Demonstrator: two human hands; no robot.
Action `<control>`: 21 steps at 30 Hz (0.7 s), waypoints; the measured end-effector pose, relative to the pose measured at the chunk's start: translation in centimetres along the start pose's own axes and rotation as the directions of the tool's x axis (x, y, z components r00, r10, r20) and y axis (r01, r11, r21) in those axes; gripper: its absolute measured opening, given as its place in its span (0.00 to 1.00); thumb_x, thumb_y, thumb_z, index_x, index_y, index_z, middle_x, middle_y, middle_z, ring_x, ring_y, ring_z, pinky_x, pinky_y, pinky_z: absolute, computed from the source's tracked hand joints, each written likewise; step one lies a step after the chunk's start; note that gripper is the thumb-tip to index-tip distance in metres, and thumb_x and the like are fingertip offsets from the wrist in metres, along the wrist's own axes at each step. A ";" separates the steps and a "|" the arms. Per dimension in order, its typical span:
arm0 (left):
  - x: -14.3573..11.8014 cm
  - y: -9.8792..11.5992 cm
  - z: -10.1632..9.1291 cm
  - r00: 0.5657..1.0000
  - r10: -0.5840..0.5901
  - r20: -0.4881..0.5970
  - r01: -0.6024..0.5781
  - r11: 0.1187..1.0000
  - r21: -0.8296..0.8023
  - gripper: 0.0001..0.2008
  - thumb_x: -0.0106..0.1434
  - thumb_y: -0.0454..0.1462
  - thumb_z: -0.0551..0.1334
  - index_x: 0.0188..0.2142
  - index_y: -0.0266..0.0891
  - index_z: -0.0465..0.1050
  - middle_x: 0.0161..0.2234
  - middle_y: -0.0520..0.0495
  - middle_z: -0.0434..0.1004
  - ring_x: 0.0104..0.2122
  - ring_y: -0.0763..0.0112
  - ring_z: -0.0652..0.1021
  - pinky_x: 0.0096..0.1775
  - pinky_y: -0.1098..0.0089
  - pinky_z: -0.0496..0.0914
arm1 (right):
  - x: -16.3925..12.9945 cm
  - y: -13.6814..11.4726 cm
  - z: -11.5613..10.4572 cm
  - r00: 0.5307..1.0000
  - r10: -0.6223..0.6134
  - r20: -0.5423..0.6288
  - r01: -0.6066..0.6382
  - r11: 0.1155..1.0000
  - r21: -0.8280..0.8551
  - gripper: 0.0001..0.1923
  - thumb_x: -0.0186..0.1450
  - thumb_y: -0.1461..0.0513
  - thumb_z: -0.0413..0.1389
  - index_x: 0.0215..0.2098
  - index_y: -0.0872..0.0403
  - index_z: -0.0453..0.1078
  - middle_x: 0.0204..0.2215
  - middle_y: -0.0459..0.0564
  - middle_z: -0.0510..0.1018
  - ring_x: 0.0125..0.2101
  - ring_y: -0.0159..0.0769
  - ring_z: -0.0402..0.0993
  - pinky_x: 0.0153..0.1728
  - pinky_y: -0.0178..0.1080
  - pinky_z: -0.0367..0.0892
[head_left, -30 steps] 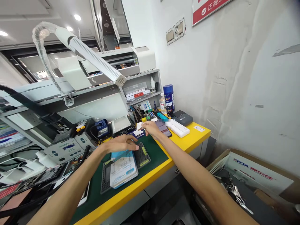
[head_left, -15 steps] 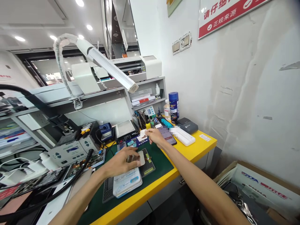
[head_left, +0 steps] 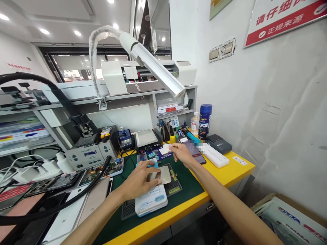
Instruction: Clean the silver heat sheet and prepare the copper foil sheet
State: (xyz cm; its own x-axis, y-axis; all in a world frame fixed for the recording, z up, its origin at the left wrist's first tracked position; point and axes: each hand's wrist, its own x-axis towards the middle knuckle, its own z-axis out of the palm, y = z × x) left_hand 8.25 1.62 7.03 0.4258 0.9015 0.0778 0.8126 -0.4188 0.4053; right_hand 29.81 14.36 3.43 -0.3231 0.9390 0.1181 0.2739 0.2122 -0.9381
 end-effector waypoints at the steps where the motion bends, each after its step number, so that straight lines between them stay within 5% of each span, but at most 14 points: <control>1: -0.3 -0.2 -0.2 1.000 0.007 -0.004 -0.007 1.000 -0.010 0.17 0.69 0.50 0.56 0.51 0.50 0.75 0.60 0.42 0.66 0.58 0.48 0.68 0.54 0.49 0.66 | -0.4 -0.2 0.0 1.000 -0.021 0.006 0.021 0.999 -0.026 0.13 0.72 0.56 0.56 0.48 0.57 0.70 0.40 0.50 0.77 0.33 0.34 0.76 0.33 0.39 0.75; 6: -2.9 -1.8 -2.0 1.000 0.002 -0.010 -0.002 1.000 -0.030 0.15 0.69 0.47 0.56 0.50 0.49 0.75 0.59 0.44 0.67 0.56 0.52 0.70 0.48 0.56 0.72 | -4.5 -1.9 -0.1 0.977 -0.191 0.091 0.206 0.959 -0.193 0.17 0.76 0.53 0.48 0.44 0.57 0.70 0.27 0.44 0.75 0.20 0.28 0.68 0.24 0.34 0.67; 11: -4.9 -3.4 -2.1 0.999 -0.034 0.000 0.034 0.999 -0.041 0.14 0.69 0.46 0.57 0.52 0.51 0.73 0.62 0.46 0.64 0.59 0.51 0.66 0.52 0.53 0.70 | -9.7 -3.2 0.8 0.858 -0.375 0.351 0.494 0.787 -0.370 0.14 0.74 0.61 0.47 0.48 0.53 0.74 0.39 0.52 0.82 0.33 0.38 0.76 0.35 0.37 0.64; 16: -5.2 -4.3 -1.6 1.000 -0.024 -0.012 0.023 0.997 -0.080 0.16 0.70 0.47 0.56 0.54 0.52 0.72 0.62 0.48 0.65 0.61 0.54 0.64 0.56 0.54 0.68 | -10.9 -3.8 1.3 0.729 -0.317 0.607 0.669 0.520 -0.532 0.20 0.69 0.70 0.47 0.57 0.55 0.68 0.39 0.55 0.83 0.31 0.42 0.78 0.28 0.38 0.59; 19: -5.3 -4.6 -1.5 0.999 -0.009 -0.034 0.006 0.996 -0.086 0.16 0.69 0.45 0.56 0.55 0.52 0.72 0.62 0.48 0.66 0.61 0.54 0.64 0.56 0.53 0.68 | -10.3 -4.5 1.9 0.680 -0.251 0.689 0.732 0.298 -0.613 0.22 0.66 0.71 0.48 0.58 0.56 0.65 0.37 0.52 0.83 0.27 0.41 0.78 0.25 0.38 0.56; 21: -5.4 -4.7 -1.4 0.999 0.002 -0.049 -0.006 0.996 -0.084 0.16 0.69 0.44 0.56 0.55 0.50 0.73 0.61 0.47 0.67 0.60 0.54 0.64 0.56 0.53 0.67 | -9.9 -5.0 2.7 0.650 -0.233 0.723 0.759 0.241 -0.604 0.24 0.63 0.71 0.50 0.58 0.57 0.65 0.38 0.52 0.83 0.27 0.41 0.78 0.24 0.39 0.56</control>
State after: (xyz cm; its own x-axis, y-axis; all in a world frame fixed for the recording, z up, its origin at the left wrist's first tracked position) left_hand 1.60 -1.16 5.98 0.4074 0.9049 0.1232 0.7736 -0.4136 0.4800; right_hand 29.22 3.22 6.11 -0.9292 0.3647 0.0599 0.3681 0.9278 0.0602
